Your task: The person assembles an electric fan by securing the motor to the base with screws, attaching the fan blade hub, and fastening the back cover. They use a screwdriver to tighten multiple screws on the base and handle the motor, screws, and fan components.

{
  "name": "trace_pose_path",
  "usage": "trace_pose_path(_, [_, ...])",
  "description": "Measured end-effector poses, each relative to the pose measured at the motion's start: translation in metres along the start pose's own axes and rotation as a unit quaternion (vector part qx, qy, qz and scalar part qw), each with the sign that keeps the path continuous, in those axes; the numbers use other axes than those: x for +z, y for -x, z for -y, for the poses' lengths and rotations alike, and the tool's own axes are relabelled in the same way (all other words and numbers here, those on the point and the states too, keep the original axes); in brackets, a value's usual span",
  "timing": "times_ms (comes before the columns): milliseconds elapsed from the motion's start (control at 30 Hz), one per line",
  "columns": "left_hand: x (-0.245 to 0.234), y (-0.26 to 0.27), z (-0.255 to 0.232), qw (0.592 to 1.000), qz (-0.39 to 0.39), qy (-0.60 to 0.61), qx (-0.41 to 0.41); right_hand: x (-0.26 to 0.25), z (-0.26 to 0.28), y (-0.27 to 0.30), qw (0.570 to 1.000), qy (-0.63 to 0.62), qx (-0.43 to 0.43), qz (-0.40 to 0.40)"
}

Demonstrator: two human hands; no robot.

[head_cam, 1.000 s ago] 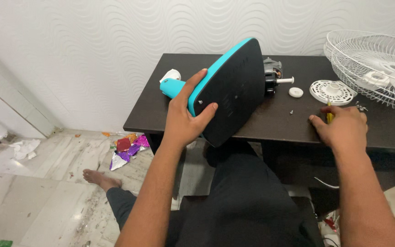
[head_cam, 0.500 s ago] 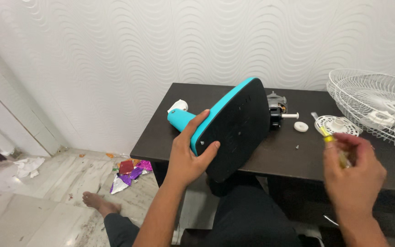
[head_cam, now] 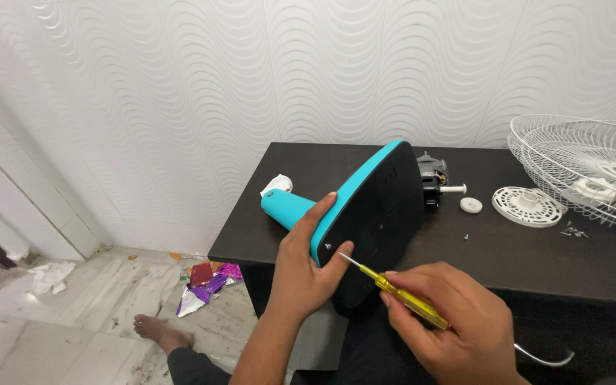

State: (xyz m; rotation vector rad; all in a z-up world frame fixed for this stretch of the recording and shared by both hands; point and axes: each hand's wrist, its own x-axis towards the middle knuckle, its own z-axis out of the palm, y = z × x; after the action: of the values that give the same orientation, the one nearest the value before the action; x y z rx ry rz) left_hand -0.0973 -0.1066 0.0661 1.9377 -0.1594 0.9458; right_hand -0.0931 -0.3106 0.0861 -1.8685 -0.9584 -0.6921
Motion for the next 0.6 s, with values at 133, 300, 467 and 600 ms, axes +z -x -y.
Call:
trace_pose_path(133, [0.002,-0.002,-0.002,1.000,-0.006,0.003,0.005,0.001,-0.005,-0.003,1.000,-0.016,0.009,0.002])
trace_pose_path(300, [0.002,0.001,-0.005,1.000,-0.005,-0.022,0.005,0.001,-0.009,0.000,1.000,-0.002,-0.029,0.010])
trace_pose_path(467, [0.003,0.000,-0.006,1.000,-0.001,-0.015,-0.001,0.002,-0.015,0.001,0.999,-0.011,-0.032,0.019])
trace_pose_path(600, [0.002,0.000,-0.008,1.000,-0.001,-0.010,-0.005,0.003,-0.018,0.002,0.999,-0.011,-0.044,0.019])
